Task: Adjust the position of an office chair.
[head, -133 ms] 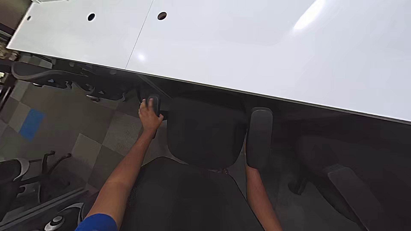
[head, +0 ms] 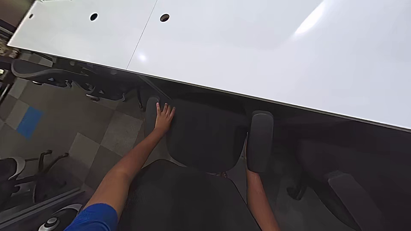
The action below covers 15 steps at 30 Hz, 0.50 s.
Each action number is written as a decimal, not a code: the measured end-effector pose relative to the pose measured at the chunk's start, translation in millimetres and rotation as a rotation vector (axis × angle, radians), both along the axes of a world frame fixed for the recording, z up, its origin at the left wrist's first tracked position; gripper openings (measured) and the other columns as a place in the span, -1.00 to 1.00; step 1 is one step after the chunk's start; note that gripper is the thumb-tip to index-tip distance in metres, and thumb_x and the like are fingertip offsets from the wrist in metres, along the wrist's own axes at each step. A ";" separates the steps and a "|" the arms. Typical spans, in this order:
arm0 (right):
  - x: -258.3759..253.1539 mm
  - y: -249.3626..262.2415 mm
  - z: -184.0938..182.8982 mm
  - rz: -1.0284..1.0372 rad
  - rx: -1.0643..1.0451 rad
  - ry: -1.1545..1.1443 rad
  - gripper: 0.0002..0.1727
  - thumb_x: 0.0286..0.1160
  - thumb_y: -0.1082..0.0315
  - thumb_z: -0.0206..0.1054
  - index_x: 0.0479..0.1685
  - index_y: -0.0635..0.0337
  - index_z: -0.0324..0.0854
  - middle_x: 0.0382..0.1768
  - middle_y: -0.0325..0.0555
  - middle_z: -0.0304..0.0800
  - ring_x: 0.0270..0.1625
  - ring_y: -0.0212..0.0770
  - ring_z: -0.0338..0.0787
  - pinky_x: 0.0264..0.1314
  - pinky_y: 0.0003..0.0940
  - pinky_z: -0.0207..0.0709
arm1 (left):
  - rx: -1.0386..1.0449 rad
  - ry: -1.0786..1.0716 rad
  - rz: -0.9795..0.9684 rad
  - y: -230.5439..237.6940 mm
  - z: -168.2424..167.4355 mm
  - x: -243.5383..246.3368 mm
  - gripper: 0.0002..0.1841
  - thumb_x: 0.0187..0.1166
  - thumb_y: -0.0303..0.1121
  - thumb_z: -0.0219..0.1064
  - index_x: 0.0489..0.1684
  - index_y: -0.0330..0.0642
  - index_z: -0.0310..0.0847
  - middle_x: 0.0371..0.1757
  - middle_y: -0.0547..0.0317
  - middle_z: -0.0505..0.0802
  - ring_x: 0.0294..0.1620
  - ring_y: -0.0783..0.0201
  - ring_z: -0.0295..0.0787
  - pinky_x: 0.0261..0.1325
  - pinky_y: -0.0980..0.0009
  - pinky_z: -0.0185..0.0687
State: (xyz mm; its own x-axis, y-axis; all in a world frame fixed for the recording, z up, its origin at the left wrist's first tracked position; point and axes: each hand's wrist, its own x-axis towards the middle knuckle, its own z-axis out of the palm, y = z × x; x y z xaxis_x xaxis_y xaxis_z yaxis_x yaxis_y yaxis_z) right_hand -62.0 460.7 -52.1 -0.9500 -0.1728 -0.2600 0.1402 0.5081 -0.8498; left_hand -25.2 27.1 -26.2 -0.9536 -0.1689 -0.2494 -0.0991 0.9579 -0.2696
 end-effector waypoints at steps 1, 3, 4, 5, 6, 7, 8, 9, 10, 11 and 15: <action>-0.9 -8.4 7.9 -0.076 0.052 -0.051 -0.49 0.94 0.26 -0.18 0.62 0.38 0.39 0.50 0.16 0.59 0.55 -0.21 0.60 0.59 -0.42 0.45 | -0.109 -0.236 0.008 2.4 -4.0 -9.9 -0.38 0.61 -0.61 0.11 0.76 -0.39 0.20 0.76 -0.36 0.36 0.90 -0.32 -0.13 0.83 -0.39 -0.60; -31.9 -49.3 112.0 -0.124 0.194 -0.575 -0.51 0.95 0.42 -0.26 0.74 0.38 0.17 0.71 0.12 0.32 0.70 -0.21 0.35 0.72 -0.37 0.18 | -0.289 -0.599 0.084 8.4 -11.6 -28.2 -0.55 0.67 -0.62 0.01 0.52 -0.58 0.45 0.65 -0.29 0.54 0.86 -0.17 0.09 0.93 -0.12 -0.50; -40.8 -68.1 149.1 -0.183 0.174 -0.693 -0.51 0.93 0.47 -0.28 0.75 0.40 0.13 0.74 0.12 0.26 0.71 -0.23 0.30 0.73 -0.38 0.10 | -0.273 -0.695 0.195 12.5 -12.7 -36.6 -0.61 0.69 -0.58 0.03 0.41 -0.54 0.56 0.56 -0.23 0.64 0.76 -0.09 0.31 0.91 -0.04 -0.27; -32.0 -73.8 163.4 -0.194 0.121 -0.600 -0.52 0.93 0.47 -0.27 0.71 0.50 0.15 0.70 0.21 0.31 0.68 -0.21 0.35 0.69 -0.45 0.13 | -0.210 -0.752 0.327 16.1 -11.7 -45.6 -0.64 0.71 -0.51 0.07 0.33 -0.54 0.60 0.49 -0.26 0.67 0.62 -0.10 0.50 0.76 -0.02 0.17; -11.5 -65.6 154.0 -0.111 0.063 -0.343 -0.52 0.92 0.45 -0.23 0.61 0.66 0.21 0.59 0.41 0.40 0.63 -0.14 0.46 0.61 -0.55 0.21 | -0.131 -0.768 0.440 15.9 -9.1 -52.9 -0.64 0.70 -0.41 0.13 0.24 -0.55 0.61 0.42 -0.31 0.69 0.50 -0.16 0.62 0.54 -0.06 0.47; 6.7 -54.2 124.6 -0.061 0.026 0.019 -0.50 0.83 0.41 -0.12 0.40 0.77 0.39 0.34 0.55 0.61 0.46 -0.05 0.68 0.48 -0.65 0.40 | -0.066 -0.773 0.490 13.6 -5.2 -58.7 -0.61 0.69 -0.33 0.18 0.19 -0.57 0.62 0.39 -0.37 0.69 0.44 -0.23 0.65 0.41 -0.15 0.55; -8.7 -46.5 149.2 0.109 0.092 -0.208 -0.48 0.89 0.39 -0.18 0.59 0.67 0.24 0.54 0.42 0.46 0.63 -0.16 0.50 0.62 -0.59 0.27 | -0.029 -0.791 0.483 10.0 0.2 -67.1 -0.61 0.70 -0.32 0.19 0.20 -0.57 0.62 0.40 -0.39 0.68 0.46 -0.27 0.62 0.40 -0.21 0.52; -31.4 -59.1 169.2 0.078 0.152 -0.462 -0.49 0.94 0.40 -0.24 0.70 0.57 0.13 0.67 0.32 0.32 0.71 -0.18 0.35 0.70 -0.46 0.15 | -0.004 -0.819 0.450 5.7 4.8 -73.8 -0.62 0.70 -0.35 0.20 0.23 -0.55 0.61 0.44 -0.39 0.67 0.51 -0.30 0.58 0.44 -0.26 0.46; -44.2 -73.5 174.6 -0.050 0.168 -0.595 -0.49 0.94 0.43 -0.27 0.74 0.50 0.11 0.72 0.26 0.27 0.74 -0.19 0.30 0.74 -0.40 0.08 | 0.004 -0.854 0.419 1.1 6.5 -78.7 -0.64 0.66 -0.38 0.25 0.26 -0.51 0.61 0.45 -0.34 0.67 0.53 -0.28 0.57 0.49 -0.26 0.41; -43.7 -81.5 169.8 -0.156 0.139 -0.579 -0.50 0.94 0.43 -0.30 0.73 0.50 0.13 0.70 0.25 0.29 0.72 -0.21 0.32 0.73 -0.41 0.09 | -0.004 -0.883 0.389 -4.4 4.3 -80.8 -0.62 0.59 -0.37 0.36 0.26 -0.47 0.63 0.44 -0.31 0.69 0.52 -0.26 0.58 0.51 -0.24 0.41; -14.9 -64.4 145.7 -0.231 -0.087 -0.115 -0.56 0.88 0.42 -0.12 0.42 0.65 0.43 0.30 0.27 0.67 0.34 -0.38 0.65 0.43 -0.69 0.38 | -0.022 -0.899 0.407 -4.0 -1.1 -81.3 -0.55 0.51 -0.33 0.46 0.27 -0.47 0.63 0.45 -0.33 0.68 0.55 -0.28 0.54 0.53 -0.26 0.37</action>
State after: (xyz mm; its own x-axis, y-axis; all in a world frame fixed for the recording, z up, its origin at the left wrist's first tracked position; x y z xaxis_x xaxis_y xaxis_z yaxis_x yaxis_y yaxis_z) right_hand -76.9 396.3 93.7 -0.9320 0.0190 -0.3621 0.3421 0.3769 -0.8607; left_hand -106.5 23.1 -27.3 -0.2787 -0.4555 -0.8455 -0.1700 0.8899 -0.4233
